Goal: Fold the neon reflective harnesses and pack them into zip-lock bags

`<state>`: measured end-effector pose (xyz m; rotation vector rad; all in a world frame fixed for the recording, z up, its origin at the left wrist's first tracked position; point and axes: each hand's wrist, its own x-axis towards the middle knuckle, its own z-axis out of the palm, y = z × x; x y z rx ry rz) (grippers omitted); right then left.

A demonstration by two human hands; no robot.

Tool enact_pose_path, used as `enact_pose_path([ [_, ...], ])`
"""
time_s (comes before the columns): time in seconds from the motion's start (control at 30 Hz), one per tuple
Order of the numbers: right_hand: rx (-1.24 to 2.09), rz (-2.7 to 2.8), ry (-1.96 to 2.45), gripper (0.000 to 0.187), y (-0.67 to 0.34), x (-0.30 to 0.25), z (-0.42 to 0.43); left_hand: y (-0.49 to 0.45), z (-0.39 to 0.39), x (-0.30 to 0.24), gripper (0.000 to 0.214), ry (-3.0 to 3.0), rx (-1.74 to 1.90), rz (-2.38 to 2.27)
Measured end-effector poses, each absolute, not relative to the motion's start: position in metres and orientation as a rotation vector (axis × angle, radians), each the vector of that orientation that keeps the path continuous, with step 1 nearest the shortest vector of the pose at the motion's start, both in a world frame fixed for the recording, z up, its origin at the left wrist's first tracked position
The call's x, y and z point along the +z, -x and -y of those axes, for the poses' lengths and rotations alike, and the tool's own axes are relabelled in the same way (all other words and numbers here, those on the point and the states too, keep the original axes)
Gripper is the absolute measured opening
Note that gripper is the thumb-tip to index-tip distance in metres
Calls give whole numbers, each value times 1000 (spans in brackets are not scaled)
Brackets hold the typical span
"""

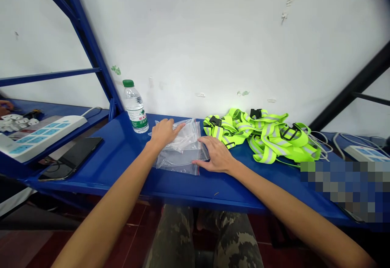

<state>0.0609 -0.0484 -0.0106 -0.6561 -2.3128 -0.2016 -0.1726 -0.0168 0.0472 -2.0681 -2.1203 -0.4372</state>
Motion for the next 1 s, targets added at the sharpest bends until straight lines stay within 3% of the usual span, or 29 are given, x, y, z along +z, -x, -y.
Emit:
enact_pose_path([
  [0.1, -224, 2333, 736, 66, -64, -13, 43, 168, 27, 62, 79, 1977, -573, 2096],
  [0.27, -277, 2111, 850, 32, -71, -11, 42, 157, 42, 81, 85, 1950, -822, 2167],
  [0.37, -306, 2016, 893, 22, -77, -6, 45, 155, 45, 82, 81, 2018, -785, 2239],
  [0.53, -304, 2031, 917, 23, -83, -2, 49, 148, 50, 62, 69, 2234, -436, 2176],
  [0.67, -339, 2029, 850, 23, -81, -1, 53, 139, 58, 41, 50, 1998, -420, 1948],
  [0.77, -314, 2215, 741, 25, -77, -2, 56, 137, 61, 31, 35, 2162, -402, 1781],
  [1.0, -136, 2576, 824, 30, -72, -11, 49, 125, 63, 15, 50, 2277, -247, 1818],
])
